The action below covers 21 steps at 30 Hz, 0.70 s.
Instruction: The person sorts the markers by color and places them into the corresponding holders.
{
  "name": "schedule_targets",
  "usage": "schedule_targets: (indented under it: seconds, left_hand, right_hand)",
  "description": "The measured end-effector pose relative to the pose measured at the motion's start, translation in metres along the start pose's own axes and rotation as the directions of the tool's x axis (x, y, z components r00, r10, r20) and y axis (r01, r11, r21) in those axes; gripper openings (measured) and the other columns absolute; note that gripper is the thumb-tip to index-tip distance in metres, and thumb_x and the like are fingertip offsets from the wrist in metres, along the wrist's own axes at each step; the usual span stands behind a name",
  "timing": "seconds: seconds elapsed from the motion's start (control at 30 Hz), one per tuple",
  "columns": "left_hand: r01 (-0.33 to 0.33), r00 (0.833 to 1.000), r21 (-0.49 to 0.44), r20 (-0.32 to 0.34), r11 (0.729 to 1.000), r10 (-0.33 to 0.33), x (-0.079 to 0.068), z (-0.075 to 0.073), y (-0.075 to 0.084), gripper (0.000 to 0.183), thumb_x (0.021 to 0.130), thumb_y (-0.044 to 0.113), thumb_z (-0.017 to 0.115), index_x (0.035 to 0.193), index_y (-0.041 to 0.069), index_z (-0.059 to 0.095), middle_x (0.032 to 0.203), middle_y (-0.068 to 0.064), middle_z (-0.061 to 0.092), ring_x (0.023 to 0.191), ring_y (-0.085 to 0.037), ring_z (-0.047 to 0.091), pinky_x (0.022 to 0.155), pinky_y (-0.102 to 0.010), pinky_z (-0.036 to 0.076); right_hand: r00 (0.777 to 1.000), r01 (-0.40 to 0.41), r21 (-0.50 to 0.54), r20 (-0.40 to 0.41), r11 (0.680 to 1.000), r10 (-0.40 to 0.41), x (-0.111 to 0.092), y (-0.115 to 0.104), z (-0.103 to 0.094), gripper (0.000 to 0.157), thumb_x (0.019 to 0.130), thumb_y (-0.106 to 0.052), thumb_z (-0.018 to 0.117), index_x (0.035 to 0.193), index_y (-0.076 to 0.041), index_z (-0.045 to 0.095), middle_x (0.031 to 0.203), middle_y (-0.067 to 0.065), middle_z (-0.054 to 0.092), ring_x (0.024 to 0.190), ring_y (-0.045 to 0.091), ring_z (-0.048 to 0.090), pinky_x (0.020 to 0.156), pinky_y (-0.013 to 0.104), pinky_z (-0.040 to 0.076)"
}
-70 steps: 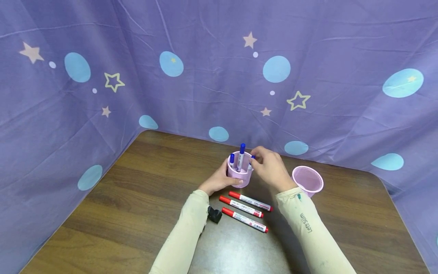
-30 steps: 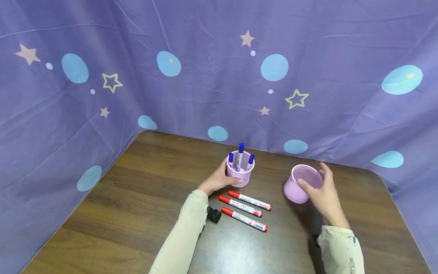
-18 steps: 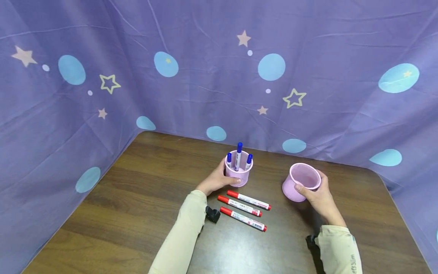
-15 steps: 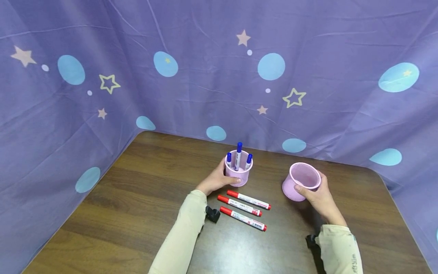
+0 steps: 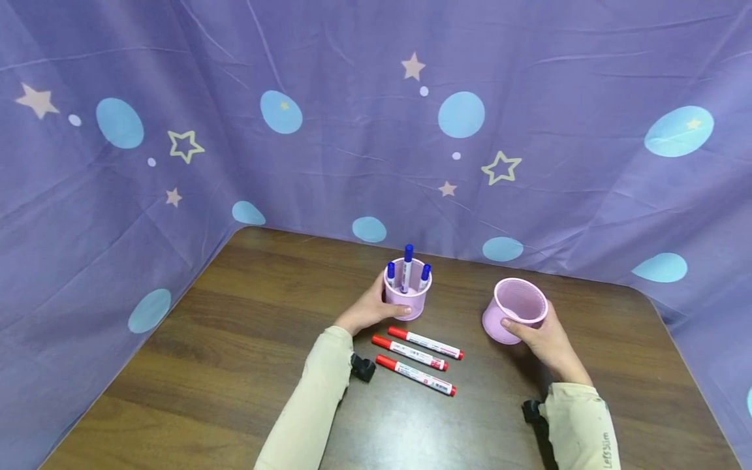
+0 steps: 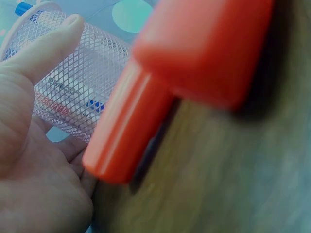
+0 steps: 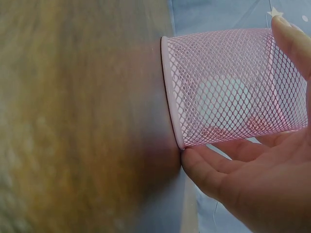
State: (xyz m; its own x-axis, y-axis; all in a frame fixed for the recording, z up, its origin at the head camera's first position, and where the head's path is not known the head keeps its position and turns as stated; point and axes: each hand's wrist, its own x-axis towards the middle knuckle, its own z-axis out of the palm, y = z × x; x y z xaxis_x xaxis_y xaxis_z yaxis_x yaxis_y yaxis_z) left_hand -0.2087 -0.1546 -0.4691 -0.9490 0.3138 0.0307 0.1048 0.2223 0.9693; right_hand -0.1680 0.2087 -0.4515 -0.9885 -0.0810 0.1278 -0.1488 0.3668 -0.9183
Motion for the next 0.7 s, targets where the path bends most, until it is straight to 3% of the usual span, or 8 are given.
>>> schedule_targets:
  seconds: [0.17, 0.3, 0.4, 0.5, 0.57, 0.7]
  left_hand:
    - [0.021, 1.000, 0.011, 0.003, 1.000, -0.021, -0.004, -0.005, 0.001, 0.104, 0.079, 0.014, 0.086, 0.160, 0.012, 0.020, 0.150, -0.018, 0.043, 0.137, -0.032, 0.041, 0.115, -0.048, 0.029]
    - [0.033, 0.999, -0.039, -0.025, 0.999, -0.034, -0.011, -0.013, 0.003, 0.098, 0.080, 0.006, 0.084, 0.157, 0.009, 0.024, 0.149, -0.023, 0.043, 0.136, -0.038, 0.042, 0.113, -0.050, 0.034]
    - [0.081, 0.993, -0.041, -0.084, 0.996, -0.084, -0.018, -0.023, 0.005, 0.089, 0.080, 0.004, 0.082, 0.153, 0.005, 0.031, 0.138, -0.026, 0.050, 0.123, -0.039, 0.054, 0.102, -0.047, 0.046]
    - [0.158, 0.983, 0.057, -0.104, 0.986, -0.151, -0.030, -0.033, 0.009, 0.065, 0.082, 0.005, 0.080, 0.139, 0.000, 0.049, 0.115, -0.020, 0.062, 0.101, -0.029, 0.064, 0.085, -0.038, 0.053]
    - [0.190, 0.981, 0.142, -0.071, 0.972, -0.182, -0.037, -0.038, 0.013, 0.045, 0.083, 0.005, 0.078, 0.123, -0.003, 0.059, 0.097, -0.012, 0.066, 0.085, -0.021, 0.063, 0.075, -0.033, 0.052]
    - [0.209, 0.968, 0.250, 0.086, 0.945, -0.237, -0.051, -0.042, 0.021, 0.021, 0.083, 0.002, 0.074, 0.102, -0.002, 0.067, 0.079, -0.003, 0.064, 0.069, -0.015, 0.057, 0.062, -0.028, 0.048]
  right_hand:
    - [1.000, -0.016, -0.018, 0.003, 1.000, 0.016, -0.002, 0.000, -0.001, 0.081, 0.087, -0.007, 0.077, 0.150, 0.008, 0.027, 0.138, 0.029, 0.046, 0.123, 0.036, 0.047, 0.090, 0.013, 0.036]
    - [1.000, -0.014, -0.020, 0.009, 1.000, 0.014, -0.003, -0.001, -0.001, 0.082, 0.087, -0.008, 0.077, 0.149, 0.008, 0.027, 0.138, 0.030, 0.046, 0.123, 0.037, 0.047, 0.090, 0.013, 0.036]
    - [1.000, -0.013, -0.021, 0.013, 1.000, 0.013, -0.004, -0.002, -0.001, 0.082, 0.087, -0.009, 0.077, 0.149, 0.009, 0.026, 0.138, 0.031, 0.045, 0.123, 0.038, 0.047, 0.089, 0.013, 0.036]
    - [1.000, -0.004, -0.011, 0.013, 1.000, 0.004, -0.003, -0.003, -0.002, 0.082, 0.087, -0.008, 0.077, 0.149, 0.008, 0.026, 0.138, 0.030, 0.045, 0.123, 0.038, 0.047, 0.089, 0.013, 0.036]
    - [1.000, 0.007, -0.009, 0.011, 1.000, -0.007, -0.003, -0.003, -0.002, 0.080, 0.087, -0.007, 0.077, 0.149, 0.008, 0.028, 0.137, 0.029, 0.047, 0.122, 0.036, 0.047, 0.089, 0.013, 0.036]
    - [1.000, 0.025, -0.007, 0.011, 1.000, -0.025, -0.002, -0.003, -0.001, 0.079, 0.087, -0.006, 0.077, 0.148, 0.007, 0.030, 0.137, 0.028, 0.048, 0.121, 0.035, 0.048, 0.090, 0.013, 0.037]
